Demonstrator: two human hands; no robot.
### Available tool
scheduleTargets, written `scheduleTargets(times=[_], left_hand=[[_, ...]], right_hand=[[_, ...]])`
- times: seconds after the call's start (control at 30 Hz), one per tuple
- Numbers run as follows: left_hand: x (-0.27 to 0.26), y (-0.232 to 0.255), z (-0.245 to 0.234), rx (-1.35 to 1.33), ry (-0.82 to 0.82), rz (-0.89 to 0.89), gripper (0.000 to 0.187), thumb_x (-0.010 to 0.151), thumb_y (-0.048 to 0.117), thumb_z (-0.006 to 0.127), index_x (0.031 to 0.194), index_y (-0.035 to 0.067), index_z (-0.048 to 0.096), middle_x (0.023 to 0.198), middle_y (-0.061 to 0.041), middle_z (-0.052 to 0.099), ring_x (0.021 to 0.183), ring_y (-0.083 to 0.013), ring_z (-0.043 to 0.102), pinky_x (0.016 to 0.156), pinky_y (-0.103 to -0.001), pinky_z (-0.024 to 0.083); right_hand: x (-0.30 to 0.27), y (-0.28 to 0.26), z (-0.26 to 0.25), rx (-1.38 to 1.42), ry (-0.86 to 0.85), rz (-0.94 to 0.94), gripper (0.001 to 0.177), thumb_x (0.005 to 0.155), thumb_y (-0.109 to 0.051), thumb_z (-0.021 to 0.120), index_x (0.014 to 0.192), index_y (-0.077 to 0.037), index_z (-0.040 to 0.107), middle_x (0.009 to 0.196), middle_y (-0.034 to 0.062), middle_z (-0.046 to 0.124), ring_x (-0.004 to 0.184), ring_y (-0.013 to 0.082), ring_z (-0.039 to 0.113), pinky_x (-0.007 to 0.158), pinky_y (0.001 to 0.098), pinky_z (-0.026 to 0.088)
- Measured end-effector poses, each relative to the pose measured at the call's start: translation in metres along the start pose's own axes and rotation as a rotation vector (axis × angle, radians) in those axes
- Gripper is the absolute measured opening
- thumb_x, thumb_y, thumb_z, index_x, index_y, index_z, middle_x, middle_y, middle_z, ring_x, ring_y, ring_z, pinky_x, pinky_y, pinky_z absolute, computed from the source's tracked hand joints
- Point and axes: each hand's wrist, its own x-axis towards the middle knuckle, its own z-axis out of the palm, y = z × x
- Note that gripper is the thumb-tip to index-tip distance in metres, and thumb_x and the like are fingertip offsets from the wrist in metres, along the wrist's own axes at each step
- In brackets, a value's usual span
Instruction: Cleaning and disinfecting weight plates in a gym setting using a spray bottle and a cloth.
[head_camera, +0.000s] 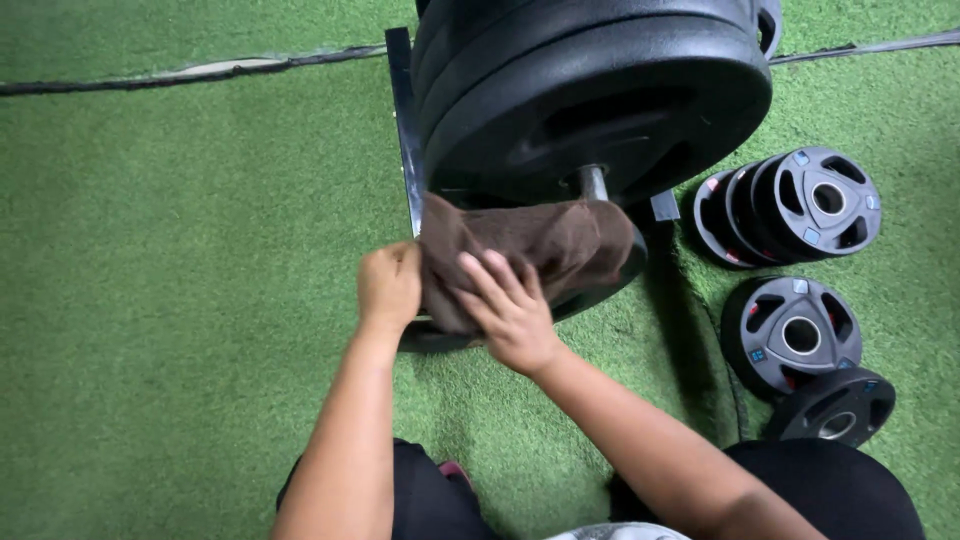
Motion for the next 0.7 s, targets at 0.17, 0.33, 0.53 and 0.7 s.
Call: scheduleTargets(times=[0.17, 0.33, 0.53, 0.7], left_hand=[[0.000, 0.042, -0.008, 0.052, 0.017, 0.139, 0.035, 0.096, 0.030, 0.060, 0.080, 0.000, 0.071, 0.079, -0.024, 0.066, 0.076, -0.0424, 0.066, 0.065, -0.049, 0.049], [-0.003, 0.064, -0.010, -0.042, 0.038, 0.196, 0.031, 0.095, 0.029, 0.059, 0.085, 0.004, 0.074, 0.079, -0.019, 0.070, 0.073, -0.0385, 0.069, 0.064, -0.045, 0.052], [0.000, 0.062, -0.004, 0.009, 0.031, 0.229, 0.033, 0.097, 0.030, 0.058, 0.083, 0.005, 0.074, 0.079, -0.018, 0.070, 0.074, -0.0389, 0.068, 0.066, -0.047, 0.051], [0.003, 0.063, -0.004, 0.050, 0.001, 0.167, 0.035, 0.097, 0.031, 0.058, 0.081, 0.004, 0.073, 0.078, -0.019, 0.068, 0.072, -0.0400, 0.066, 0.063, -0.048, 0.049]], right_hand=[[-0.122, 0.049, 0.052, -0.043, -0.204, 0.327, 0.064, 0.066, -0.013, 0.070, 0.128, 0.000, 0.064, 0.153, 0.0244, 0.049, 0.139, 0.0392, 0.045, 0.113, 0.0613, 0.032], [-0.100, 0.054, 0.031, -0.155, -0.149, 0.563, 0.085, 0.057, -0.033, 0.077, 0.128, 0.012, 0.059, 0.140, 0.0335, 0.047, 0.135, 0.0550, 0.039, 0.109, 0.0706, 0.031], [-0.010, 0.056, 0.013, 0.015, -0.632, 0.678, 0.037, 0.080, -0.032, 0.069, 0.116, -0.026, 0.073, 0.120, 0.0148, 0.069, 0.115, 0.0432, 0.059, 0.102, 0.0615, 0.042], [-0.050, 0.039, 0.030, 0.115, -0.349, 0.439, 0.029, 0.076, -0.019, 0.071, 0.105, -0.014, 0.073, 0.109, 0.0190, 0.068, 0.111, 0.0420, 0.059, 0.107, 0.0585, 0.037]])
